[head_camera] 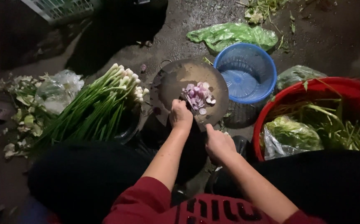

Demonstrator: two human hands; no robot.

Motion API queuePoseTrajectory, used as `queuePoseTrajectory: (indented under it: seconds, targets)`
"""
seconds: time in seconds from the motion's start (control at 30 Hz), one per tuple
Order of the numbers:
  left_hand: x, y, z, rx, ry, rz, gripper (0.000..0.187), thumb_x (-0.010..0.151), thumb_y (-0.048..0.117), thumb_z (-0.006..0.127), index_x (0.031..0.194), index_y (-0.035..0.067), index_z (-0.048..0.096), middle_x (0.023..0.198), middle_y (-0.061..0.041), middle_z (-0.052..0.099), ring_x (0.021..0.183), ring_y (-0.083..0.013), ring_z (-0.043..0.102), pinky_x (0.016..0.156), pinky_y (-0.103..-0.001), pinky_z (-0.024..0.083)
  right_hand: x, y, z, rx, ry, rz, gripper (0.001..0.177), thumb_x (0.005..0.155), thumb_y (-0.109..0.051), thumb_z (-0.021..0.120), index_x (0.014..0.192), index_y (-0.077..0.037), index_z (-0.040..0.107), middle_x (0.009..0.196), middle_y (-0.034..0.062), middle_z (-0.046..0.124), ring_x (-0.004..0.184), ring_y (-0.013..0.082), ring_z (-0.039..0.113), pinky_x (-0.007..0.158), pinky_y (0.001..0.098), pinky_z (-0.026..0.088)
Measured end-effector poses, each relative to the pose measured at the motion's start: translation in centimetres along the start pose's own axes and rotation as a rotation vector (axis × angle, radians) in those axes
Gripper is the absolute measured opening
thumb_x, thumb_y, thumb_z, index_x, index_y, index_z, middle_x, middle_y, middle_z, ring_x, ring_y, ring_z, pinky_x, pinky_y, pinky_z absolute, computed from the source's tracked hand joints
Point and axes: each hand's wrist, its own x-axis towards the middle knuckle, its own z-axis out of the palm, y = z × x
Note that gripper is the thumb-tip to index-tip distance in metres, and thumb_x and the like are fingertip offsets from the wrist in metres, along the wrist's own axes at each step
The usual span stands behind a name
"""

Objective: Chopping small red onions on a wooden cutting board using a large kitchen knife in a ground-level preparation area.

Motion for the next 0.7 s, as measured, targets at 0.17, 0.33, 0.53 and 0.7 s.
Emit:
queuePoseTrajectory:
  seconds: [0.17,0.33,0.53,0.7]
  targets:
    - [0.7,-0.8,0.5,0.014,0.001,0.013,0.029,0.089,0.030,0.035,0.104,0.011,0.053,0.106,-0.014,0.065,0.105,-0.0351,0.060,0.087,-0.046,0.047,-0.1,0.5,0.1,0.061,0.030,-0.001,0.032,0.084,-0.021,0.040,0.116,-0.017,0.038,0.097,0.0194,0.065,0.100,0.0449,0.060,0.091,0.0491,0.047]
    - [0.3,-0.5,0.1,0.061,-0.019,0.009,0.031,0.091,0.026,0.030,0.106,0.010,0.051,0.107,-0.015,0.064,0.105,-0.0355,0.060,0.087,-0.044,0.048,0.8,0.7,1.1,0.028,-0.010,0.007,0.035,0.085,-0.022,0.040,0.119,-0.017,0.038,0.100,0.0190,0.065,0.102,0.0446,0.059,0.092,0.0495,0.046]
    - [-0.1,-0.1,-0.4,-0.046,-0.032,-0.041,0.030,0.087,0.030,0.038,0.106,0.011,0.053,0.104,-0.014,0.065,0.103,-0.0366,0.061,0.084,-0.047,0.047,0.2,0.5,0.2,0.057,-0.001,0.010,0.038,0.084,-0.023,0.041,0.121,-0.019,0.038,0.101,0.0180,0.064,0.102,0.0434,0.059,0.092,0.0486,0.046]
    - [1.7,-1.2,1.0,-0.095,0.003,0.001,0.029,0.090,0.024,0.035,0.102,0.005,0.053,0.102,-0.021,0.063,0.102,-0.0419,0.059,0.083,-0.048,0.046,0.9,0.8,1.1,0.037,-0.028,0.004,0.038,0.087,-0.027,0.044,0.124,-0.020,0.036,0.102,0.0195,0.063,0.107,0.0459,0.056,0.096,0.0497,0.043]
